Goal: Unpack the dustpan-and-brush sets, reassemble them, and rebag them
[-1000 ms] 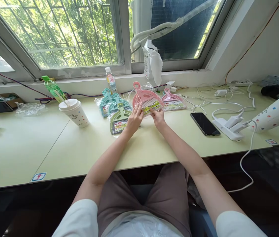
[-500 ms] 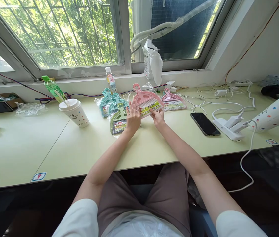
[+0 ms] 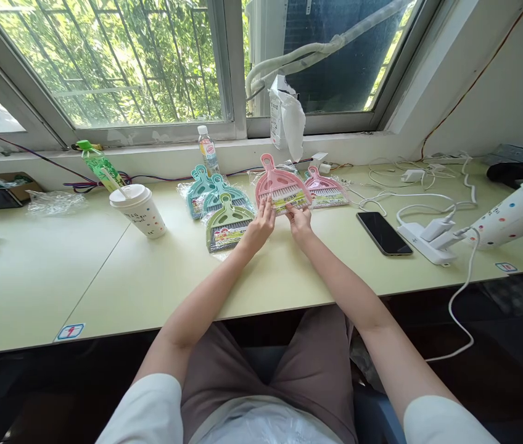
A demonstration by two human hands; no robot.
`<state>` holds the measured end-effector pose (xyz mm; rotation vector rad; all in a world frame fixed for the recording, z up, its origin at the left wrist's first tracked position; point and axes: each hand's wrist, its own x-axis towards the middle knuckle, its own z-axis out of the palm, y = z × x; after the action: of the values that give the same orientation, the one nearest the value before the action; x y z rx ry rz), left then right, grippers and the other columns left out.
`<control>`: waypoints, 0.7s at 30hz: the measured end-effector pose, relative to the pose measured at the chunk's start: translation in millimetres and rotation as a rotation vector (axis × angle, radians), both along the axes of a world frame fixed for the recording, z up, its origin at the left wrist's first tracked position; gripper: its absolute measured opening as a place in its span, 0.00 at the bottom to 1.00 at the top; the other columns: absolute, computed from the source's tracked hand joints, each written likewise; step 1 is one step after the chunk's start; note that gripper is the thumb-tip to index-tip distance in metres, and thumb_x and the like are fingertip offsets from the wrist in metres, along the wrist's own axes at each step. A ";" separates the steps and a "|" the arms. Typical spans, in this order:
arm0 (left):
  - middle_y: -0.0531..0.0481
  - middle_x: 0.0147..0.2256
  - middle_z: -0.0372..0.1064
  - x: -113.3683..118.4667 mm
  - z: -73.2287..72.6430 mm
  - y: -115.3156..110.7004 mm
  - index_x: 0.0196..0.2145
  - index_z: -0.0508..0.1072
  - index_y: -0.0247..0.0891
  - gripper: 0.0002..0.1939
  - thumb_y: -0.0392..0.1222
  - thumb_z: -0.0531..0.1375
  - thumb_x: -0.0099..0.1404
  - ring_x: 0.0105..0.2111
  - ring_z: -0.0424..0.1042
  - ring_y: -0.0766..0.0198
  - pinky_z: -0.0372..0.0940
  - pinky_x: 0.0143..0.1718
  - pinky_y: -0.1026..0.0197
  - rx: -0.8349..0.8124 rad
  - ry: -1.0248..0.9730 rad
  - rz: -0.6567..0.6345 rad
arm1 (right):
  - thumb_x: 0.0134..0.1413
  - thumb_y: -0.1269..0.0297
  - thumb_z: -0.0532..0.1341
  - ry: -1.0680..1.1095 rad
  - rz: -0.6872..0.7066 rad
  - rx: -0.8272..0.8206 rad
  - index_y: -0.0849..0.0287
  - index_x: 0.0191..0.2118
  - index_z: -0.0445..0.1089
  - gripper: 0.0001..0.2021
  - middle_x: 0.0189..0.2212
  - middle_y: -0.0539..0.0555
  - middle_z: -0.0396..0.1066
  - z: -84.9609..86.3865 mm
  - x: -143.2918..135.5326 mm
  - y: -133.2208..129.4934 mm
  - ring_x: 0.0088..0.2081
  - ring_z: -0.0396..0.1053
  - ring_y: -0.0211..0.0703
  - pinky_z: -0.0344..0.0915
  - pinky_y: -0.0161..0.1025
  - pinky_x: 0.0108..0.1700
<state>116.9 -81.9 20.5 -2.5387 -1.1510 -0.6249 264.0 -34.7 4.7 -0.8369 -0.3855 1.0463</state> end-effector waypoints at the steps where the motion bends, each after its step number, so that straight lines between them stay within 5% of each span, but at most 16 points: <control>1: 0.30 0.69 0.46 -0.3 -1.2 0.2 0.65 0.61 0.23 0.32 0.22 0.43 0.64 0.70 0.42 0.48 0.59 0.65 0.48 -0.006 0.016 -0.048 | 0.42 0.81 0.64 0.003 -0.014 -0.005 0.54 0.47 0.67 0.25 0.43 0.48 0.78 -0.5 1.2 1.2 0.45 0.78 0.37 0.76 0.39 0.50; 6: 0.38 0.66 0.57 -4.4 -4.0 1.9 0.60 0.68 0.35 0.26 0.28 0.45 0.68 0.66 0.59 0.53 0.70 0.54 0.54 -0.115 -0.157 -0.241 | 0.43 0.80 0.65 -0.025 -0.012 0.000 0.54 0.46 0.68 0.22 0.42 0.49 0.79 -2.5 8.2 5.4 0.45 0.78 0.39 0.76 0.39 0.51; 12: 0.39 0.70 0.46 -15.0 6.7 17.5 0.65 0.55 0.44 0.29 0.44 0.56 0.69 0.68 0.54 0.51 0.64 0.59 0.51 -0.227 -1.077 0.098 | 0.44 0.78 0.66 -0.045 0.092 0.018 0.53 0.45 0.67 0.21 0.45 0.48 0.78 3.1 -0.2 -0.8 0.49 0.76 0.37 0.74 0.39 0.54; 17: 0.38 0.60 0.64 -12.1 -5.3 36.8 0.65 0.55 0.41 0.32 0.46 0.60 0.67 0.59 0.67 0.53 0.64 0.59 0.51 -0.786 -1.381 -0.164 | 0.43 0.78 0.66 -0.084 0.153 0.054 0.54 0.45 0.67 0.22 0.45 0.49 0.78 3.8 -13.8 -9.4 0.51 0.76 0.40 0.74 0.42 0.54; 21: 0.39 0.60 0.66 -1.3 -18.8 40.3 0.64 0.56 0.41 0.33 0.42 0.61 0.65 0.59 0.68 0.55 0.65 0.59 0.51 -0.924 -1.481 -0.267 | 0.44 0.79 0.65 -0.082 0.120 0.073 0.54 0.45 0.68 0.21 0.45 0.50 0.78 2.2 -12.4 -10.9 0.51 0.76 0.41 0.74 0.43 0.55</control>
<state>115.6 -41.6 1.6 -2.6902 -1.6991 -2.8995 251.6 -45.6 6.9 -0.8009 -0.5458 1.1048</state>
